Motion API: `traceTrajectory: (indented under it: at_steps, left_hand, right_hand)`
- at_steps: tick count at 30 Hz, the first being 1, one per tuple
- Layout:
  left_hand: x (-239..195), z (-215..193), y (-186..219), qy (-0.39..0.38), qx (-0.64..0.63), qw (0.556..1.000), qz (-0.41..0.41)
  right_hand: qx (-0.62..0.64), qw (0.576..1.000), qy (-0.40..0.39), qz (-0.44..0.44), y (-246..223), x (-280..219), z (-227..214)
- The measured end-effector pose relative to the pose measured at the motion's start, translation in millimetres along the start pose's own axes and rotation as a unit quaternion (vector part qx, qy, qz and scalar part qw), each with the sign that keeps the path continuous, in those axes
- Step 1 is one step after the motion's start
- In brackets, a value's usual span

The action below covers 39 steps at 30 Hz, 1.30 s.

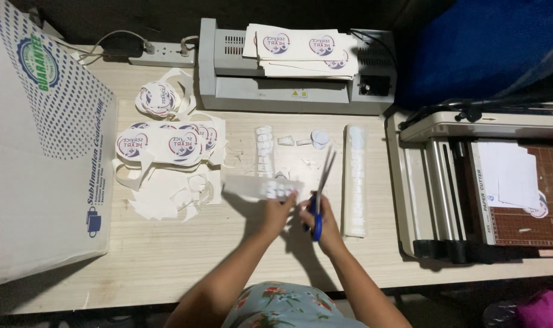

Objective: The person uses blue-handled scissors to cut circular stickers from a printed sheet. They trim the edges of the stickers and separate them from the backing material, placing the cut pieces on the table.

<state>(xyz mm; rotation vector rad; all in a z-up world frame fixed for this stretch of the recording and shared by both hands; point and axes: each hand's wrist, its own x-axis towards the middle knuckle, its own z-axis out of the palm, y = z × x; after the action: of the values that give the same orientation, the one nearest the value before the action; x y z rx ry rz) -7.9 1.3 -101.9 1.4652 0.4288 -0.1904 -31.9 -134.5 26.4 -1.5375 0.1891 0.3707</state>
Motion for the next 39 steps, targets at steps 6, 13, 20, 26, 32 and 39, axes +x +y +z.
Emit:
traceTrajectory:
  at_steps: [6, 13, 20, 26, 32, 39]
  left_hand:
    - [-47.6, -11.5, 86.3, -0.229, 0.21, 0.94, 0.141]
    - [11.2, -29.9, 46.5, -0.039, 0.524, 0.814, 0.248]
    - [23.2, -30.1, 53.0, 0.025, 0.556, 0.779, 0.291]
    - [27.6, -35.2, 51.0, 0.027, 0.566, 0.765, 0.306]
    - [28.8, -36.0, 65.8, 0.066, 0.533, 0.789, 0.3]
    - [43.9, -56.8, 59.8, 0.115, 0.27, 0.942, 0.162]
  right_hand:
    - [0.089, 0.994, 0.068, 0.009, 5.1, 18.5, -21.7]
    - [0.082, 0.987, 0.14, -0.019, 49.3, 26.9, -53.4]
    - [0.064, 0.988, 0.138, 0.004, 64.9, 24.4, -67.2]
    - [-0.08, 0.986, 0.145, 0.008, 78.2, 16.1, -91.7]
    - [-0.174, 0.978, 0.118, 0.014, 86.7, 2.4, -124.6]
    - [-0.374, 0.905, 0.117, 0.168, 3.0, -31.1, -82.3]
